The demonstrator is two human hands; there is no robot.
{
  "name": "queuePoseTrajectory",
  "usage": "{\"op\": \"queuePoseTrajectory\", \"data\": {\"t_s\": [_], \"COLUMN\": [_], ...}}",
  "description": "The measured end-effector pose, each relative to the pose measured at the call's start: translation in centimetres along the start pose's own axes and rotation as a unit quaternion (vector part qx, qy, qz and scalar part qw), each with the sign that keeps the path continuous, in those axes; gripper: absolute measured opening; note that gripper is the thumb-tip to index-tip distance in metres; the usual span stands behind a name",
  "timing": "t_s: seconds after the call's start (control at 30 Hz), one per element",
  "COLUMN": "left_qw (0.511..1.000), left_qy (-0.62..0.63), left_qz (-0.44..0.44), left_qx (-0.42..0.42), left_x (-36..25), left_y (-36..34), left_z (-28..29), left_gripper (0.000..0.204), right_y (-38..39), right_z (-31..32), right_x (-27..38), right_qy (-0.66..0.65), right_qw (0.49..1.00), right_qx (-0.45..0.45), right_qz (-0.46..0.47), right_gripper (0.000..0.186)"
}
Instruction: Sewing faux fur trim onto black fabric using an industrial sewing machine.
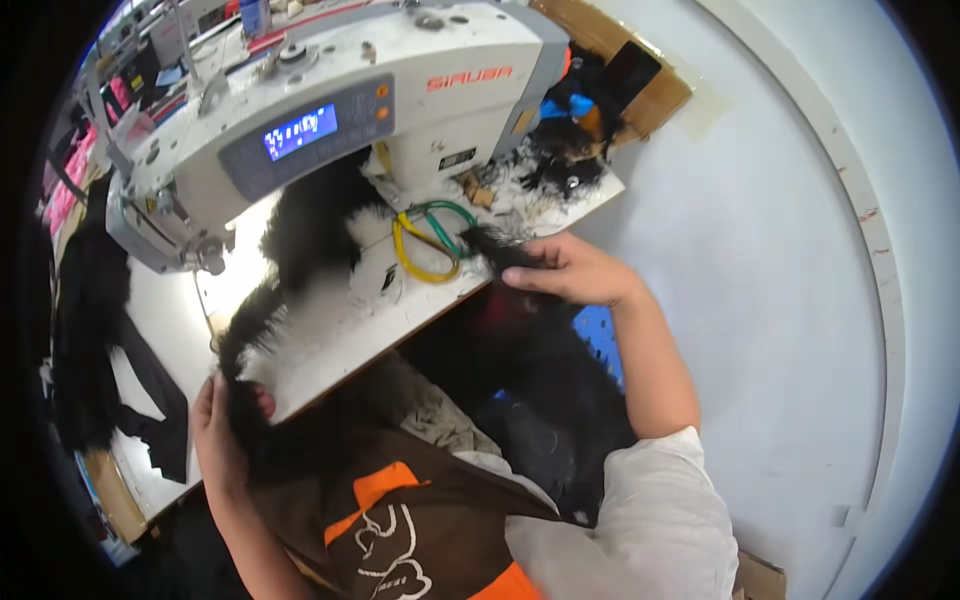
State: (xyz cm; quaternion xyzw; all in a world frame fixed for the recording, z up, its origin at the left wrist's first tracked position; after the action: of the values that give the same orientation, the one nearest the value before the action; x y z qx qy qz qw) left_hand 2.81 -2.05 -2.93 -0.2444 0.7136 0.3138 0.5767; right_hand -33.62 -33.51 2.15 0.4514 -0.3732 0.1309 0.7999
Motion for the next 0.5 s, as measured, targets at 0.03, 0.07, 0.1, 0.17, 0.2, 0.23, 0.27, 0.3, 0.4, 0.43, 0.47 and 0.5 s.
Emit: {"op": "queuePoseTrajectory", "data": {"t_s": [0.03,0.07,0.1,0.17,0.2,0.23,0.27,0.3,0.4,0.43,0.47,0.5], "left_qw": [1.0,1.0,1.0,0.999,0.998,0.999,0.998,0.998,0.999,0.998,0.997,0.996], "left_qy": [-0.011,-0.007,-0.009,-0.023,-0.026,-0.026,-0.027,-0.028,-0.036,-0.04,-0.035,-0.034], "left_qz": [0.002,-0.007,-0.013,-0.024,-0.024,-0.026,-0.029,-0.032,-0.018,-0.032,-0.043,-0.051], "left_qx": [0.01,0.016,0.01,0.039,0.043,0.039,0.04,0.036,0.027,0.03,0.051,0.071], "left_x": [0.0,-0.1,0.0,-0.1,-0.5,-0.5,-0.3,-0.2,-0.6,-0.7,-0.8,-0.9], "left_y": [0.1,0.1,0.2,0.1,0.2,0.2,0.2,0.4,1.1,1.0,0.9,1.0], "left_z": [0.1,-0.2,-0.2,-0.9,-1.3,-1.1,-1.0,-0.7,-0.6,-0.8,-1.1,-1.4], "left_gripper": [0.032,0.032,0.032,0.032,0.031,0.031,0.03,0.029,0.024,0.022,0.022,0.022], "right_y": [-0.2,-0.2,0.4,0.2,0.5,1.1,1.0,0.3,-1.1,-1.2,-0.8,-0.5], "right_z": [2.4,4.8,6.3,14.2,15.4,15.7,15.6,15.4,9.3,6.3,2.6,-1.2], "right_x": [-0.7,-0.4,2.6,3.3,5.4,7.4,8.2,9.0,9.6,9.4,8.9,8.4], "right_qy": [0.044,0.092,0.183,0.324,0.263,0.197,0.137,0.077,-0.032,-0.016,-0.028,-0.007], "right_qw": [0.998,0.995,0.977,0.871,0.824,0.757,0.772,0.786,0.864,0.913,0.943,0.971], "right_qx": [-0.016,-0.046,-0.105,-0.367,-0.49,-0.6,-0.589,-0.569,-0.427,-0.34,-0.266,-0.178], "right_qz": [-0.042,0.001,-0.021,0.043,0.106,0.169,0.198,0.229,0.264,0.226,0.197,0.16], "right_gripper": [0.026,0.025,0.028,0.046,0.052,0.059,0.063,0.067,0.039,0.03,0.03,0.031]}}
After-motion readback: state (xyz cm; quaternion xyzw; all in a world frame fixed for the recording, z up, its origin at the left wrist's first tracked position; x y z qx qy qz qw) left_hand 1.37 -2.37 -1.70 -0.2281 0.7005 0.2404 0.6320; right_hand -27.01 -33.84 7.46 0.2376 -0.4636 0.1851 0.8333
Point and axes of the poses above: each hand's wrist, its own y-axis away from the middle knuckle, its own z-axis out of the back of the hand, x = y × z, the point moved 4 cm from there along -y, towards the middle knuckle, and after that the axes turned 13 degrees about -z, right-handed, at the moved point
